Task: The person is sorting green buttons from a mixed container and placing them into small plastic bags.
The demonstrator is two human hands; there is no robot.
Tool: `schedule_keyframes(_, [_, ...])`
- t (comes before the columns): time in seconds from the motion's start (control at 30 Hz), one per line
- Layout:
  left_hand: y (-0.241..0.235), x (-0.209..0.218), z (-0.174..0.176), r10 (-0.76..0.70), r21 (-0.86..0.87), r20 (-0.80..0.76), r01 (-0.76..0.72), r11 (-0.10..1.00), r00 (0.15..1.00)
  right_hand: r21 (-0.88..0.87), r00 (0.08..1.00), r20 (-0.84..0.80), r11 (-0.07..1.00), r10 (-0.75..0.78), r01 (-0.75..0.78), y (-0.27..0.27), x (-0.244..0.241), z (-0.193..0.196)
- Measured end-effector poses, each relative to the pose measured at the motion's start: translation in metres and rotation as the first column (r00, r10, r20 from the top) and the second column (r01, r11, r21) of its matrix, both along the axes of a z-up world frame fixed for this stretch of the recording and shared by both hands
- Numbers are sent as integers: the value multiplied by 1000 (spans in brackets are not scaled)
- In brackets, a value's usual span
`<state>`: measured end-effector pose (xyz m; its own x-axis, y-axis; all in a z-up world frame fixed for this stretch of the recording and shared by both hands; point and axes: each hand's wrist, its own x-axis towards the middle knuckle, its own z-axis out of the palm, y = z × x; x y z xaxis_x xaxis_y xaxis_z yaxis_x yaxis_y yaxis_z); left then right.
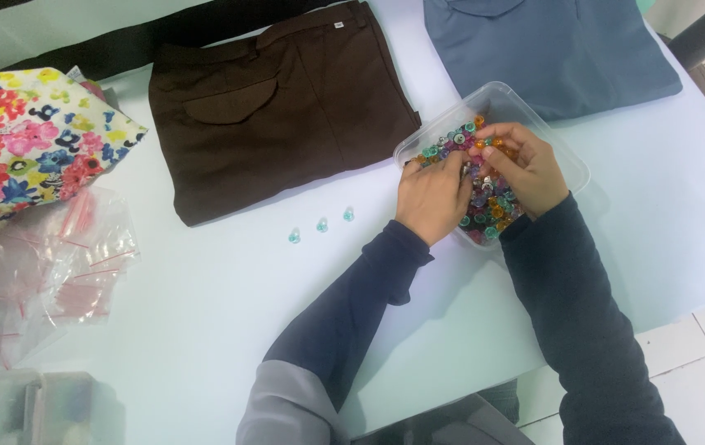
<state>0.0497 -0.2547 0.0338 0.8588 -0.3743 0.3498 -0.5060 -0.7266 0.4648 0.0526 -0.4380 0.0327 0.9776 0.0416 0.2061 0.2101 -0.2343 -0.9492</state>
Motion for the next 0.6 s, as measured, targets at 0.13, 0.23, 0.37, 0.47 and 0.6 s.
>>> schedule_keyframes(0.13, [1,-1,4,5,-51,-40,-7,999,999,-10,999,-7,999,-36,36,6,-9,10])
schedule_keyframes(0.23, [5,-5,14,6,-90,-32,-9,996,999,-29,999,21,999,-27,28,10,-8,13])
schedule_keyframes(0.37, [8,-9,17,-22,-242,-54,8,970,998,-100,998,55,994,-44,49,7,-8,11])
schedule_keyframes(0.47, [10,-11,14,-34,-325,-32,21,945,999,-85,999,7,995,-48,49,1,-7,-1])
schedule_keyframes(0.6, [8,-9,3,-32,-386,32,42,922,999,-51,996,-82,998,-41,37,-4,-4,-10])
